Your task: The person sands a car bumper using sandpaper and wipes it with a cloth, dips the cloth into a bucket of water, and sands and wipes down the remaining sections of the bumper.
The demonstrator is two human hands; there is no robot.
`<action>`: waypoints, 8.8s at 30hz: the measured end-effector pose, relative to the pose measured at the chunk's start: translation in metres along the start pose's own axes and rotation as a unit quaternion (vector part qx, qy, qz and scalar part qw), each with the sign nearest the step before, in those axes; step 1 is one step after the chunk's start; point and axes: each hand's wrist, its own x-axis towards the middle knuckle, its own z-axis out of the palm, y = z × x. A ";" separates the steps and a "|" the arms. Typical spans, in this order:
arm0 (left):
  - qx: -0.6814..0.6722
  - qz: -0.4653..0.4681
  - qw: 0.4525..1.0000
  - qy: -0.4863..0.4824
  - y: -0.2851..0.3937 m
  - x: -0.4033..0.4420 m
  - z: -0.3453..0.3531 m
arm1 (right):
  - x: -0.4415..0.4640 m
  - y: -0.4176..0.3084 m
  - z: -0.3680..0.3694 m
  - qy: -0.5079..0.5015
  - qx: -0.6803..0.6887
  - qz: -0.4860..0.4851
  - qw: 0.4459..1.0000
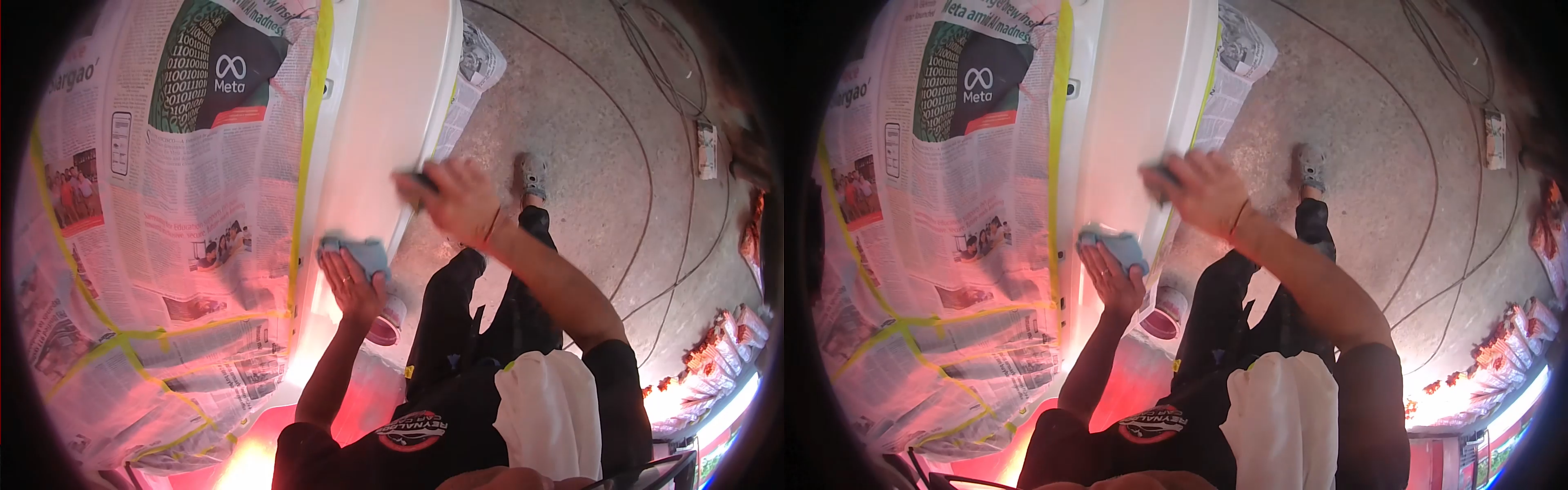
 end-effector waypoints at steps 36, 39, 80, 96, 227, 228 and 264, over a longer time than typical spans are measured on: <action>-0.041 -0.323 0.941 0.094 -0.087 -0.216 0.015 | -0.330 -0.049 -0.027 -0.509 -0.101 0.344 0.782; -0.007 -0.340 0.934 0.110 -0.119 -0.282 0.018 | -0.355 -0.071 -0.016 -0.452 -0.108 0.375 0.802; -0.120 -0.384 0.893 0.201 -0.118 -0.308 0.015 | -0.336 -0.059 0.003 -0.537 -0.017 0.245 0.807; 0.145 -0.516 0.841 0.071 -0.273 -0.536 0.019 | -0.329 -0.378 0.053 -0.504 0.129 0.000 0.854; -0.337 -0.366 0.762 0.414 -0.173 -0.484 0.018 | -0.251 -0.518 0.065 -0.524 0.069 -0.199 0.825; -0.334 -0.366 0.764 0.414 -0.181 -0.496 0.006 | -0.250 -0.517 0.067 -0.520 0.081 -0.203 0.826; -0.398 -0.623 0.433 0.515 -0.181 -0.670 -0.012 | -0.235 -0.863 0.255 -0.075 0.113 -0.542 0.829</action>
